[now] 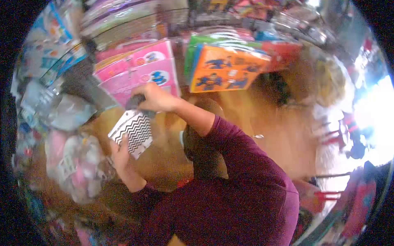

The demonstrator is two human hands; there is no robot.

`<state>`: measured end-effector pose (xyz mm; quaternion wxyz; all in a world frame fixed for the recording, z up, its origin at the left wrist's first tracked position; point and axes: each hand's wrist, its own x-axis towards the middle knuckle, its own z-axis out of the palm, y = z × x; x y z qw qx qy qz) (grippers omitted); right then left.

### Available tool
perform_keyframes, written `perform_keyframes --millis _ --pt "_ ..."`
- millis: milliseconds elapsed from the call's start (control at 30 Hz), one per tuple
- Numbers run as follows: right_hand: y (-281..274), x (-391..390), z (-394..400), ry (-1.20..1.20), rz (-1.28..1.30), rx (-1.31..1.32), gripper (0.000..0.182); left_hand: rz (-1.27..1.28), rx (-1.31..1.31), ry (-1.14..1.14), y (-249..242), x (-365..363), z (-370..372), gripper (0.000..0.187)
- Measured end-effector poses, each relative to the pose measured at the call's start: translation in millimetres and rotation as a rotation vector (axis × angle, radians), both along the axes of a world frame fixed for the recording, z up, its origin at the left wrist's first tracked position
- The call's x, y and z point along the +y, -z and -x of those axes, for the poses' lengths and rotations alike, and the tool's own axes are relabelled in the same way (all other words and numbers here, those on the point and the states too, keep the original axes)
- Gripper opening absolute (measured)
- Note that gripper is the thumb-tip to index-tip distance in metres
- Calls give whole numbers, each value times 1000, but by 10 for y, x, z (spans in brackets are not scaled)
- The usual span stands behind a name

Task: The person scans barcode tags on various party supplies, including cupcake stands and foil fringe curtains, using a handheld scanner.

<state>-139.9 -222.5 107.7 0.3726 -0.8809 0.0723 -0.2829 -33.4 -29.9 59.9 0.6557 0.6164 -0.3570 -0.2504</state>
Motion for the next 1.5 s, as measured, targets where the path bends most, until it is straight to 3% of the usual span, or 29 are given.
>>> perform_keyframes --millis 33,100,167,200,233,300,333,367,500,633,700,767,833,900,967,1000,1033,1133,1200,1233,1300,1367,1400,1500 --pt "-64 -62 87 89 74 -10 32 -23 -129 57 40 -17 -46 23" --pt "-327 -15 254 186 -120 79 28 24 -240 151 55 -88 -80 23" --pt "-356 59 244 15 19 -24 32 -202 -88 233 -1 -116 -44 23" --pt "-324 122 197 -96 121 -43 35 -375 -261 207 -325 -112 111 22" --pt "-294 219 146 -211 224 -64 38 -374 -259 217 -174 -154 81 22" --pt "-196 384 75 -334 225 20 43 127 -525 281 107 -234 7 22" --pt "-101 421 42 -340 227 125 43 -99 -333 279 34 -167 78 23" --pt "-9 442 -3 -352 229 229 44 -103 -333 265 96 -155 41 23" --pt "-71 480 -38 -320 287 222 43 -13 -405 248 311 -117 -81 24" --pt "-121 377 109 -302 355 208 40 182 -283 392 276 -56 -164 21" --pt "-113 167 296 -88 432 379 36 102 -131 27 224 119 -221 21" --pt "-88 11 525 116 452 634 35 169 464 -247 201 251 -365 26" --pt "151 -230 799 210 212 429 36 263 495 -344 185 331 -431 30" --pt "29 -33 916 326 -380 286 39 373 552 -441 97 249 -365 35" --pt "16 130 923 264 -372 120 42 -65 312 -313 -45 154 -226 39" --pt "8 241 879 223 -245 88 43 204 324 -176 313 46 -264 42" --pt "14 350 813 181 -125 51 45 242 324 -180 295 6 -201 42" --pt "95 518 682 163 -121 158 39 496 482 -24 219 -91 -26 42" --pt "161 496 595 165 -394 207 31 506 534 -34 227 -103 16 42" --pt "132 484 581 152 -379 198 31 496 598 -41 187 -115 29 42" --pt "14 481 627 162 -503 145 26 583 475 55 159 -125 4 46" --pt "-81 469 648 197 -450 138 25 588 357 42 175 -123 53 50" --pt "-100 451 671 167 -429 117 26 624 474 60 175 -152 77 50" --pt "-219 507 718 159 -376 104 26 686 466 103 54 -140 134 47"
